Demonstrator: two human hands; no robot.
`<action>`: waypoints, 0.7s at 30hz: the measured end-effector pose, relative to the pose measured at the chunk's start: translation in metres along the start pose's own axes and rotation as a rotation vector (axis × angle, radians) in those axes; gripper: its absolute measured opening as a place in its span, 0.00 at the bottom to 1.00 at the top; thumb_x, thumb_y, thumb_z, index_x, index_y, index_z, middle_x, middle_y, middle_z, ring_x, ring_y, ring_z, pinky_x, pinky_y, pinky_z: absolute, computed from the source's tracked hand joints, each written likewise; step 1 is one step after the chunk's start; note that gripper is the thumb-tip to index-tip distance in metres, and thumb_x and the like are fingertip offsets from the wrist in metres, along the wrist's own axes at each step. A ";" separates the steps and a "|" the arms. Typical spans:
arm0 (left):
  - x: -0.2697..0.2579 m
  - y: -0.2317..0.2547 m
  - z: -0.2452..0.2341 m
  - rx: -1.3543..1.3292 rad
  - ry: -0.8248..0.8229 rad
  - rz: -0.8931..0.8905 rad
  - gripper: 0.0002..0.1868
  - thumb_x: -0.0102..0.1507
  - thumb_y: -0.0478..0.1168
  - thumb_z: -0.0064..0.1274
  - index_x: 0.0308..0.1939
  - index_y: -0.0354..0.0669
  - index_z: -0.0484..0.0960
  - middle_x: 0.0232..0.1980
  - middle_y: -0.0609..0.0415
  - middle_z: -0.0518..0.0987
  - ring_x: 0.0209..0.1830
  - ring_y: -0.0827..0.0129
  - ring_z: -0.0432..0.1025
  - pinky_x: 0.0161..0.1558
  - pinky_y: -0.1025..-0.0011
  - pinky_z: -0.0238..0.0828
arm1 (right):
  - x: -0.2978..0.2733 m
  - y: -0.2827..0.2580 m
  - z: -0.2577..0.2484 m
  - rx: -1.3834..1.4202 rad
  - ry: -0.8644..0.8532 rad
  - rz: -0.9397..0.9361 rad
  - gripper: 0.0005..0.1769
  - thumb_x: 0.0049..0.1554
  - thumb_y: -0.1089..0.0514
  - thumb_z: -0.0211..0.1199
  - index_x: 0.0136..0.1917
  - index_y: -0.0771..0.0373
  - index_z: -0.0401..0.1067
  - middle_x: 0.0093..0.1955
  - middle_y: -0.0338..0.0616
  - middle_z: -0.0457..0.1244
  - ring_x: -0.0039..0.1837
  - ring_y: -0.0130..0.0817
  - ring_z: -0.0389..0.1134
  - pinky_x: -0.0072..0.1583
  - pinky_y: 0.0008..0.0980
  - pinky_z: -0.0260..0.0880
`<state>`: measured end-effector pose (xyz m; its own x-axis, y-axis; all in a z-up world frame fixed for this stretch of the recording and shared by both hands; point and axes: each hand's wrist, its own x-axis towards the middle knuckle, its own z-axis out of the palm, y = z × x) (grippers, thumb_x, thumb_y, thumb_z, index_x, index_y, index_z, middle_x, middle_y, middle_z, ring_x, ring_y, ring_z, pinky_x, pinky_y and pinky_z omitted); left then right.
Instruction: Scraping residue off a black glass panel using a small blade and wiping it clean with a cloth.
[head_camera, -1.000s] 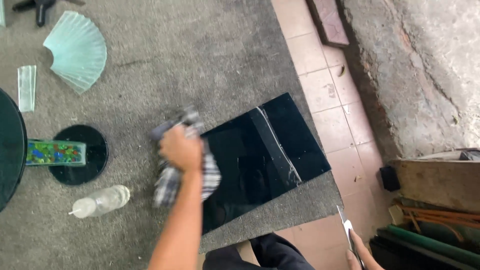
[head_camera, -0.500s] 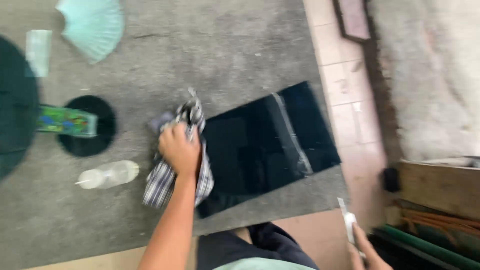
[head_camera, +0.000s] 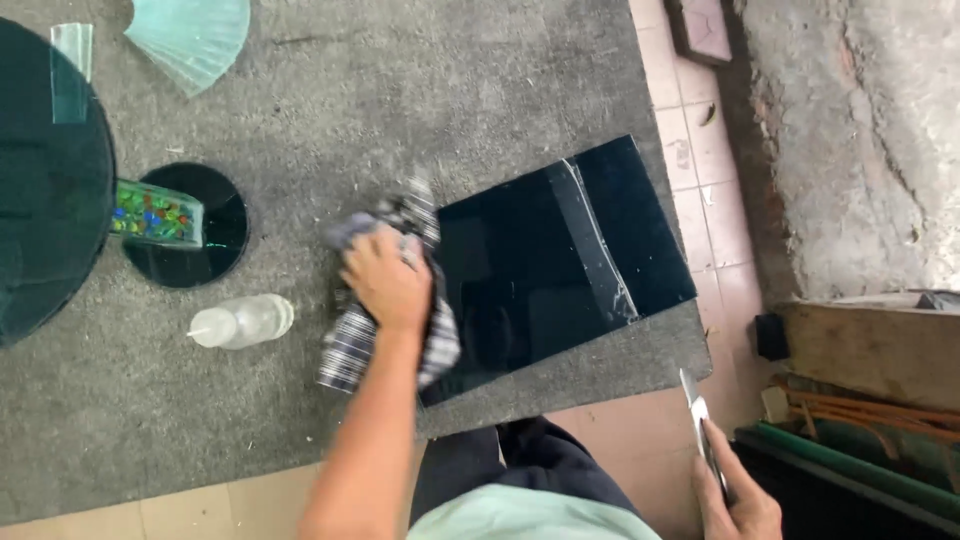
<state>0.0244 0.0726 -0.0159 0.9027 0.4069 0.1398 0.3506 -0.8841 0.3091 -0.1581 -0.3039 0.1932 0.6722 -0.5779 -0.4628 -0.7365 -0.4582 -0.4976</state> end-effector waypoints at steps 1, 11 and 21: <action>0.035 -0.013 -0.010 0.000 0.142 -0.028 0.13 0.73 0.51 0.59 0.47 0.48 0.78 0.51 0.45 0.77 0.52 0.47 0.71 0.53 0.50 0.67 | -0.002 0.013 0.002 -0.095 0.004 0.001 0.26 0.67 0.58 0.67 0.78 0.47 0.83 0.37 0.51 0.61 0.41 0.31 0.52 0.45 0.34 0.56; -0.116 0.049 -0.049 -0.081 -0.030 0.116 0.14 0.58 0.45 0.64 0.46 0.53 0.82 0.54 0.49 0.78 0.52 0.47 0.69 0.51 0.48 0.62 | 0.015 0.072 0.027 -0.173 -0.057 -0.253 0.30 0.66 0.55 0.64 0.80 0.39 0.79 0.70 0.31 0.76 0.61 0.19 0.72 0.67 0.25 0.68; 0.016 0.125 0.024 0.047 0.161 -0.100 0.17 0.58 0.45 0.66 0.50 0.55 0.79 0.53 0.47 0.77 0.53 0.43 0.72 0.49 0.46 0.65 | 0.073 -0.011 -0.027 -0.357 -0.357 -0.128 0.37 0.66 0.48 0.63 0.87 0.34 0.66 0.48 0.42 0.68 0.44 0.34 0.60 0.50 0.33 0.63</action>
<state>0.0887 -0.0368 0.0027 0.8124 0.5218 0.2604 0.4514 -0.8454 0.2856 -0.1030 -0.3590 0.1849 0.6965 -0.2639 -0.6673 -0.5846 -0.7480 -0.3143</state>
